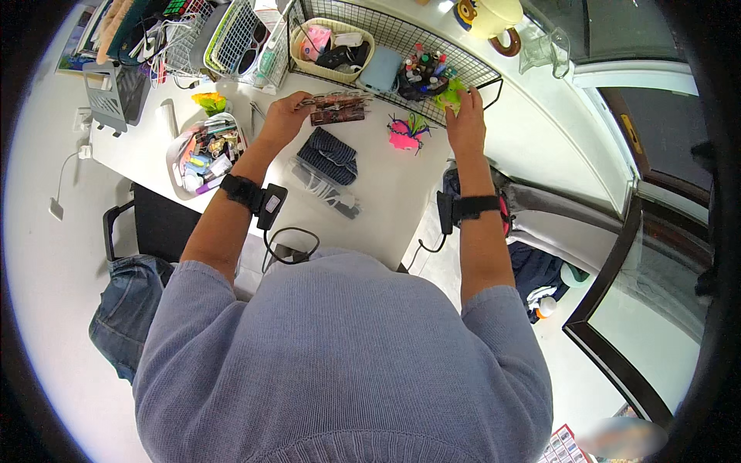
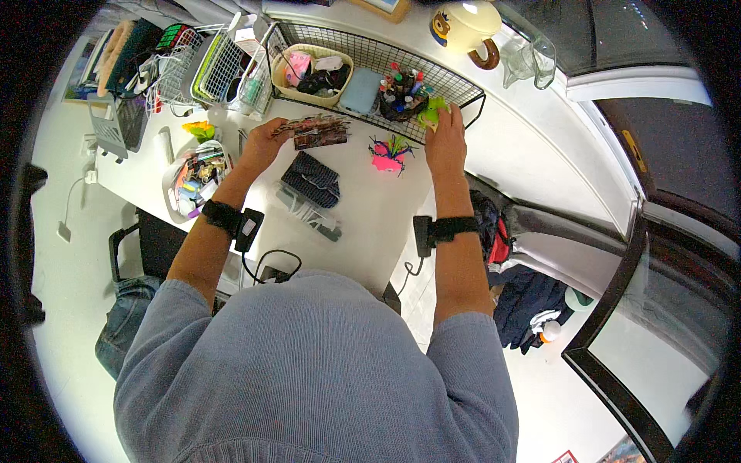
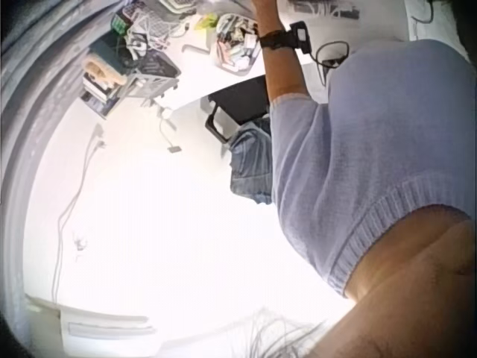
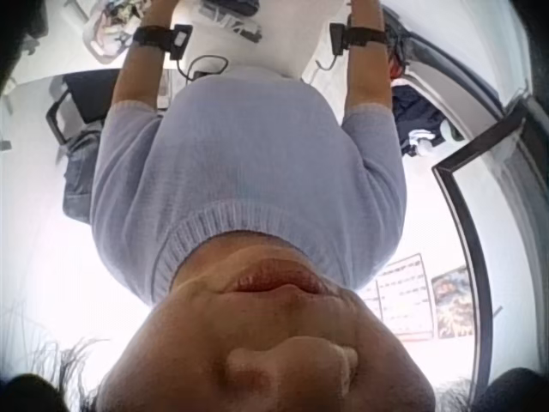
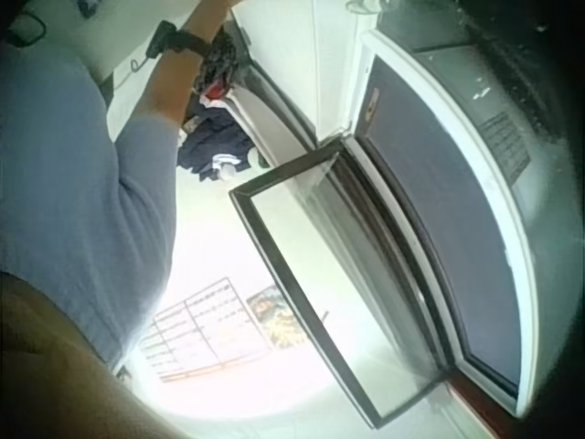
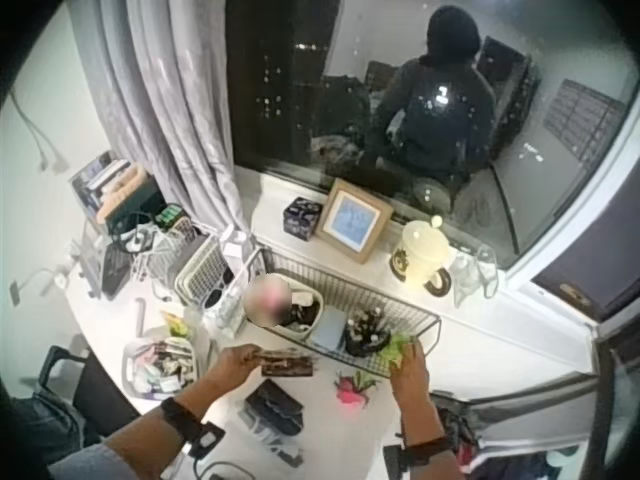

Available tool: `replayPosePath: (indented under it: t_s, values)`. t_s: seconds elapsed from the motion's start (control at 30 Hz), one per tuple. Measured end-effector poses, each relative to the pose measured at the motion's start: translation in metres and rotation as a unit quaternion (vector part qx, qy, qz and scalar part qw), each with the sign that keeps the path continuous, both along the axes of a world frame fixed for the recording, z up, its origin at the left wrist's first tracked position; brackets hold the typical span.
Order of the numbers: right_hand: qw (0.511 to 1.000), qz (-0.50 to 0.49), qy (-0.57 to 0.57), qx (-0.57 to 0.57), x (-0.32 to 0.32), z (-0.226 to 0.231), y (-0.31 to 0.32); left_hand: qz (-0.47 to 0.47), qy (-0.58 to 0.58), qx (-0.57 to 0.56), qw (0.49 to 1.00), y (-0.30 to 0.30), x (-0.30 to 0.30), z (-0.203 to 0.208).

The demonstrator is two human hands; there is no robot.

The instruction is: The person wipes a white desk with a cloth, gathers coins, and moves between rooms. They then organize desk items including a plastic organizer, a mug, a framed photo, and small figurines, and finally coil a white cable.

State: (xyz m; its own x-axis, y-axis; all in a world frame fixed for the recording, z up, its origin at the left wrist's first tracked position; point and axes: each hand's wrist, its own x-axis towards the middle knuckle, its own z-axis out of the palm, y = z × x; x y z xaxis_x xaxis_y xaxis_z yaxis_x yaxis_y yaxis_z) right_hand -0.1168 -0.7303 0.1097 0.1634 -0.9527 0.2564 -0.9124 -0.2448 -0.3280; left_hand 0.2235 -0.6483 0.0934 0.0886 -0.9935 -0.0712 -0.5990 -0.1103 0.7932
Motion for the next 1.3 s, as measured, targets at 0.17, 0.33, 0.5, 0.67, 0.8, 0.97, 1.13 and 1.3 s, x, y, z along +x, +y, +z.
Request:
replayPosePath:
  t_s: [0.17, 0.33, 0.5, 0.67, 0.8, 0.97, 1.13, 1.3]
  values:
    - [0.979, 0.045, -0.004, 0.200, 0.029, 0.003, 0.062, 0.016, 0.022, 0.019, 0.999, 0.003, 0.000, -0.002]
    - [0.966, 0.097, -0.003, 0.239, 0.041, -0.014, 0.075, 0.024, 0.020, 0.020, 0.999, 0.001, -0.003, 0.003]
    - [0.948, 0.075, -0.173, 0.257, 0.022, 0.025, 0.071, 0.000, 0.033, 0.008, 0.999, 0.001, 0.005, -0.011]
    - [0.993, 0.025, -0.101, 0.060, 0.004, 0.037, 0.045, 0.008, 0.026, -0.008, 1.000, 0.003, 0.001, -0.004]
    - [1.000, 0.010, 0.005, 0.009, 0.017, 0.009, 0.037, 0.003, 0.036, 0.008, 0.999, 0.002, -0.001, -0.005]
    - [0.998, -0.013, 0.050, 0.042, 0.020, -0.011, 0.035, 0.017, 0.013, 0.027, 0.999, 0.009, -0.002, 0.009]
    - [0.996, 0.011, -0.064, 0.066, 0.009, -0.018, 0.021, 0.032, 0.054, 0.035, 0.997, 0.008, -0.004, 0.002]
    - [0.995, -0.011, -0.049, 0.084, 0.018, -0.021, 0.015, 0.007, -0.013, -0.021, 1.000, 0.006, -0.004, 0.007]
